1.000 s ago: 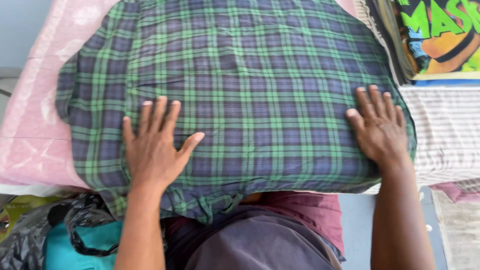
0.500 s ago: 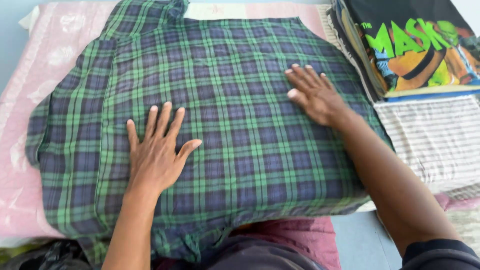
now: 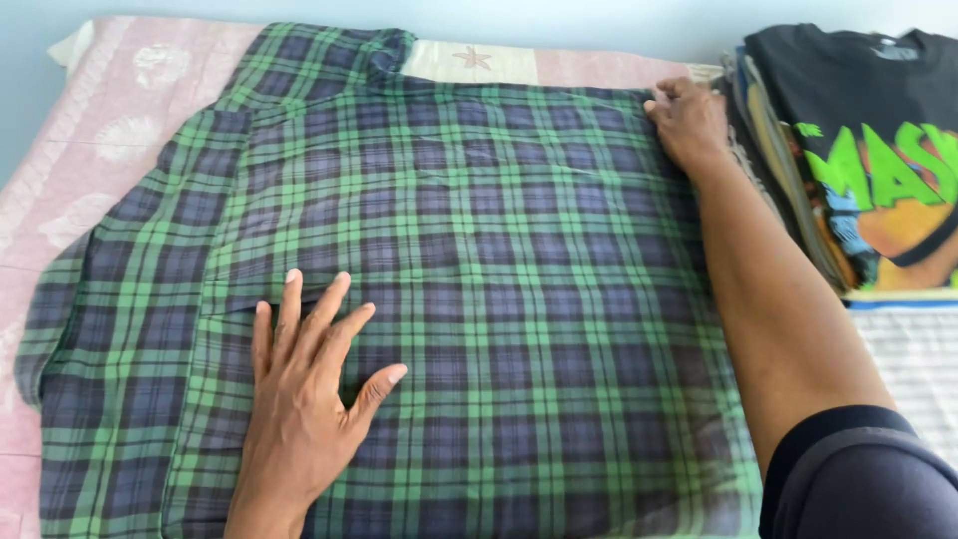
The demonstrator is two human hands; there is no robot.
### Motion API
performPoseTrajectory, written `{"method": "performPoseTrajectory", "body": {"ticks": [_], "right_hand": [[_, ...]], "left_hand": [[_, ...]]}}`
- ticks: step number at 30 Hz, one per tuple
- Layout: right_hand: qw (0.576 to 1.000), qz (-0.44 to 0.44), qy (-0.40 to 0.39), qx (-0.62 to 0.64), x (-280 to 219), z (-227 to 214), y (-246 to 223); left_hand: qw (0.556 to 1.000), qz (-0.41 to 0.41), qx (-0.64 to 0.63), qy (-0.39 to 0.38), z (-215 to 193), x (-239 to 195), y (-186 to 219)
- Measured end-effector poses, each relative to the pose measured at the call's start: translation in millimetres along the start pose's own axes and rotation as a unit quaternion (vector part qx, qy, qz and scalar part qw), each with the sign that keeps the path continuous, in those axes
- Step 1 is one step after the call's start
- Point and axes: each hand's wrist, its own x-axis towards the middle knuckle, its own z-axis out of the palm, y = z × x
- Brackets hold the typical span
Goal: The person folds a green and purple plaid shirt on a bed. They smooth the fabric, fold the sleeves inward, and fold the shirt in half. A dog is visible in the background, and the person briefly interacts with it.
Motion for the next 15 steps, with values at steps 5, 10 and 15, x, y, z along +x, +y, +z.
{"method": "performPoseTrajectory", "body": {"ticks": [5,10,15], "right_hand": [[0.995,-0.09,0.045,-0.001,37,26,41],[0.982,-0.126,0.091,-0.103,57,41,61],[0.976,-0.144,0.047,-0.157,49,18,30]], "left_hand": [[0.999,-0.013,-0.045,0.007,-3,2,-2],[0.995,0.044,-0.07,-0.055,-3,2,-5],[0.994,0.047,-0.056,-0.082,-7,5,-2]]}}
